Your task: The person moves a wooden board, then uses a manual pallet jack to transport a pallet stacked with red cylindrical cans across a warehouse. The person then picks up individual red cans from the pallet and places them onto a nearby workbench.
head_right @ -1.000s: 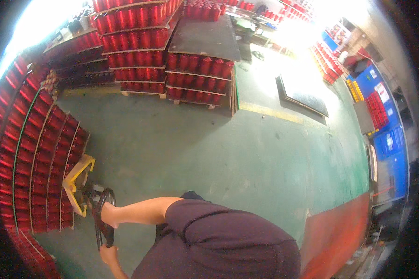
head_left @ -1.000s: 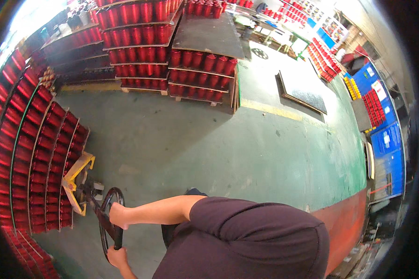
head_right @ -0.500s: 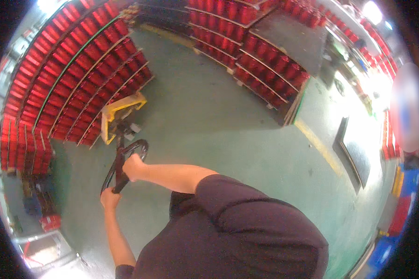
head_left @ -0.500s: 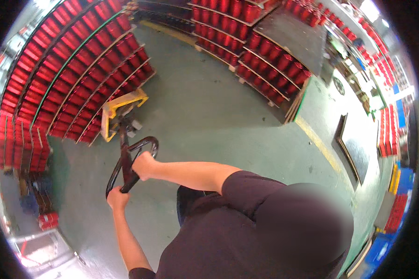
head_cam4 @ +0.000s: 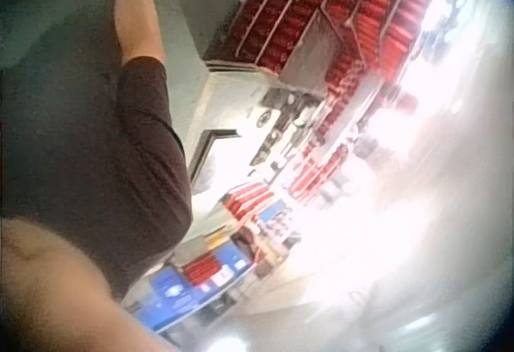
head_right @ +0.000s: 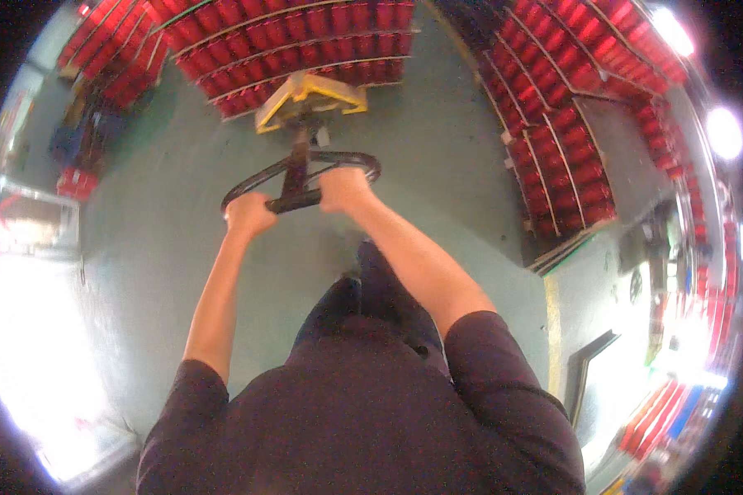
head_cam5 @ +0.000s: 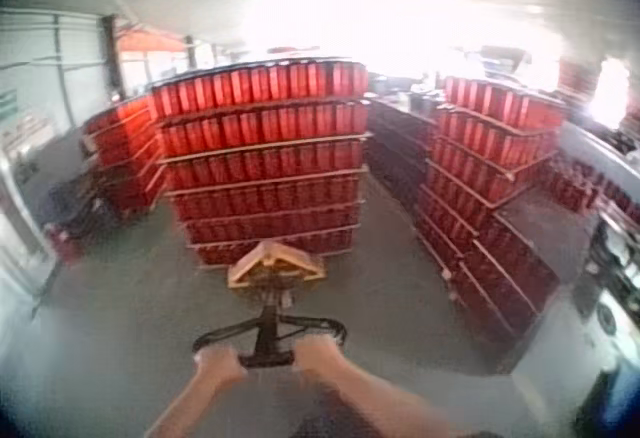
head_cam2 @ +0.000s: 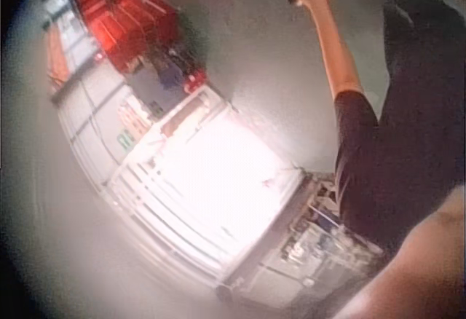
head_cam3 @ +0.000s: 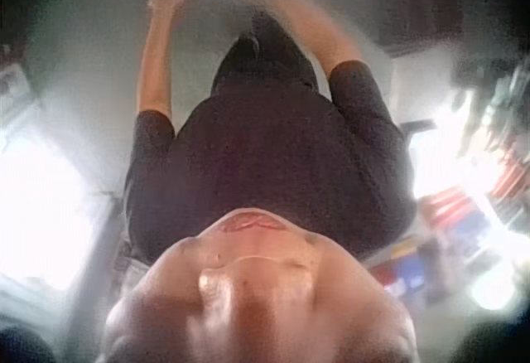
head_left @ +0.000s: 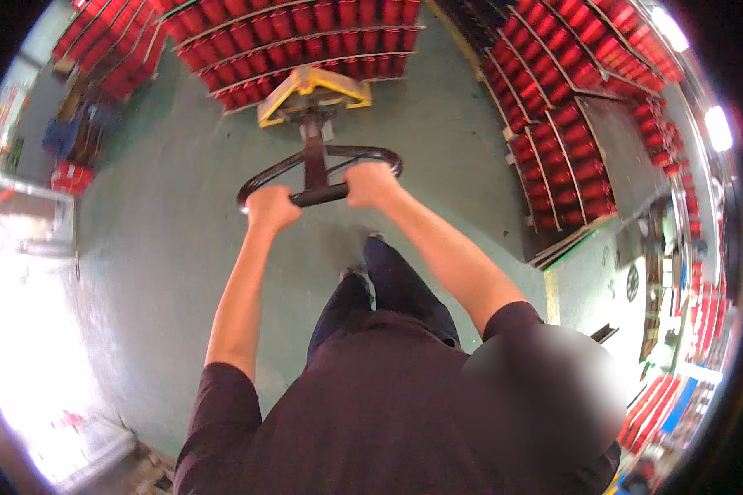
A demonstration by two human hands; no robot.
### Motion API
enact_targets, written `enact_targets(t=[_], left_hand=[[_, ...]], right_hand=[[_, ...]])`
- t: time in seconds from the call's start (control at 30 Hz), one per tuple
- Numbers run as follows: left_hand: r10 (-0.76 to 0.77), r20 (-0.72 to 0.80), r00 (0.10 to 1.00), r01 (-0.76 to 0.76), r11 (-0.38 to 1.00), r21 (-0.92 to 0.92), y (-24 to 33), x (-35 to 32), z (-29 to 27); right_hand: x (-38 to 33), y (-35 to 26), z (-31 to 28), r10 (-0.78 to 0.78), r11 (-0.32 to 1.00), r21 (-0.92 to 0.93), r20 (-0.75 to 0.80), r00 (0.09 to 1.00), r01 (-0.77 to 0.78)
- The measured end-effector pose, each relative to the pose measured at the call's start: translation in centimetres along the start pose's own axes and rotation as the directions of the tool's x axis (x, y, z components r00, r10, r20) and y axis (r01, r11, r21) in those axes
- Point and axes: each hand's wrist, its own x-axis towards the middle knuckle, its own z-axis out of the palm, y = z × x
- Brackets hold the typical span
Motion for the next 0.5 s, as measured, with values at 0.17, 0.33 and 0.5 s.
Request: enact_targets(t=[0.17, 0.33, 0.5], left_hand=[[-0.033, -0.036, 0.999, 0.033, 0.999, -0.016, 0.6, -6.7, -0.5], [-0.117, 0.014, 0.993, 0.117, 0.993, -0.001, 2.2, -12.4, -0.4], [-0.13, 0.006, 0.992, 0.13, 0.992, 0.004, 5.1, -15.7, 0.2]], right_hand=[[-5.9, -2.8, -0.9, -0.039, 0.999, 0.007, 0.04, 0.998, 0.039], [-10.8, -4.0, -0.2, -0.095, 0.994, -0.045, 0.022, 0.995, 0.096], [-14.9, -3.5, -0.6, -0.128, 0.991, -0.026, 0.065, 0.99, 0.13]])
